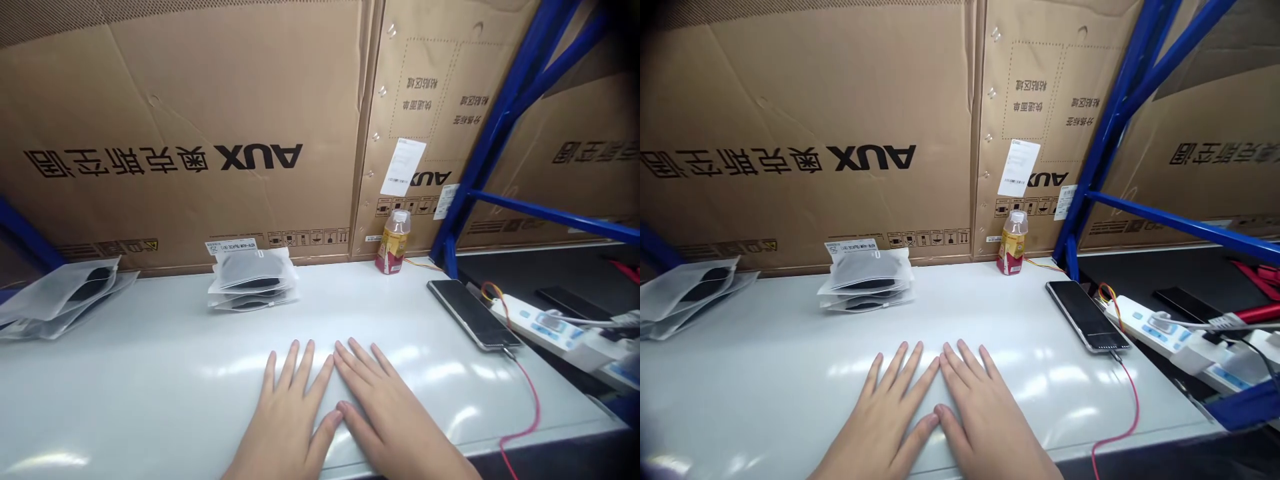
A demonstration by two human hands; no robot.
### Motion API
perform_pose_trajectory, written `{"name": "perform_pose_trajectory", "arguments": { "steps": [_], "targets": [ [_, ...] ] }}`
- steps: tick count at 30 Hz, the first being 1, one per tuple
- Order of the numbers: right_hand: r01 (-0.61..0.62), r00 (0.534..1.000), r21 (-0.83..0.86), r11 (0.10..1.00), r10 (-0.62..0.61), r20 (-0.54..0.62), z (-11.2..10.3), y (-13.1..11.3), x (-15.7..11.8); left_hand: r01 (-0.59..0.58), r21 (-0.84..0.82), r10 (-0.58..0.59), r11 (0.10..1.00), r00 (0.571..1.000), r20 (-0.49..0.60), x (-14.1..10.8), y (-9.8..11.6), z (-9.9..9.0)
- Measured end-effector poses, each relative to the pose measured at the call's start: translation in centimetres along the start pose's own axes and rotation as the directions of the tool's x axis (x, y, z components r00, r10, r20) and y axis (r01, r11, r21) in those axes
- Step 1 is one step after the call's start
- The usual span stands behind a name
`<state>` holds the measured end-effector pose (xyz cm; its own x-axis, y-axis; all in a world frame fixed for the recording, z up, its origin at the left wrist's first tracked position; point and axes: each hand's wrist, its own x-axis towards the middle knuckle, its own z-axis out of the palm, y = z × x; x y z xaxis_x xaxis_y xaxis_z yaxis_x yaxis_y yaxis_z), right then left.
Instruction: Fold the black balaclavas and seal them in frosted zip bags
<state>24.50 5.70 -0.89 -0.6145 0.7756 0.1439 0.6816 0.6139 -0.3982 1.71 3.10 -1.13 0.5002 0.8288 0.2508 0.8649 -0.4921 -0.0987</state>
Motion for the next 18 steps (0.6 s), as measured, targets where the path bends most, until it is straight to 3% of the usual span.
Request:
{"name": "perform_pose_trajectory", "arguments": {
  "steps": [5, 8, 11, 13, 15, 18],
  "targets": [
    [-0.006, 1.0, 0.012, 1.0, 0.006, 0.006, -0.3, -0.1, 0.0, 0.009, -0.028, -0.007, 1.0, 0.999, 0.046, 0.3, 0.8, -0.7],
    [-0.017, 1.0, 0.017, 1.0, 0.017, 0.014, -0.4, -0.2, 0.0, -0.046, -0.072, 0.051, 0.996, 0.996, 0.071, 0.6, -0.7, -1.9],
    [-0.032, 0.999, 0.023, 0.999, 0.031, 0.026, -0.6, -0.4, 0.0, -0.128, -0.108, 0.129, 0.986, 0.992, 0.002, 1.0, -5.8, -4.4],
    [-0.043, 0.999, 0.024, 0.999, 0.043, 0.032, -0.8, -0.5, 0.0, 0.034, 0.016, -0.03, 0.999, 0.983, -0.181, 1.5, -10.7, -6.2],
    [-0.056, 0.998, 0.026, 0.998, 0.055, 0.036, -0.9, -0.6, -0.1, 0.137, 0.132, -0.109, 0.982, 0.974, -0.201, 2.1, -15.7, -7.5],
    [-0.06, 0.998, 0.041, 0.997, 0.059, 0.026, -1.0, -0.7, 0.0, 0.133, 0.173, -0.108, 0.976, 0.983, -0.148, 2.9, -21.0, -7.5]
  ]
}}
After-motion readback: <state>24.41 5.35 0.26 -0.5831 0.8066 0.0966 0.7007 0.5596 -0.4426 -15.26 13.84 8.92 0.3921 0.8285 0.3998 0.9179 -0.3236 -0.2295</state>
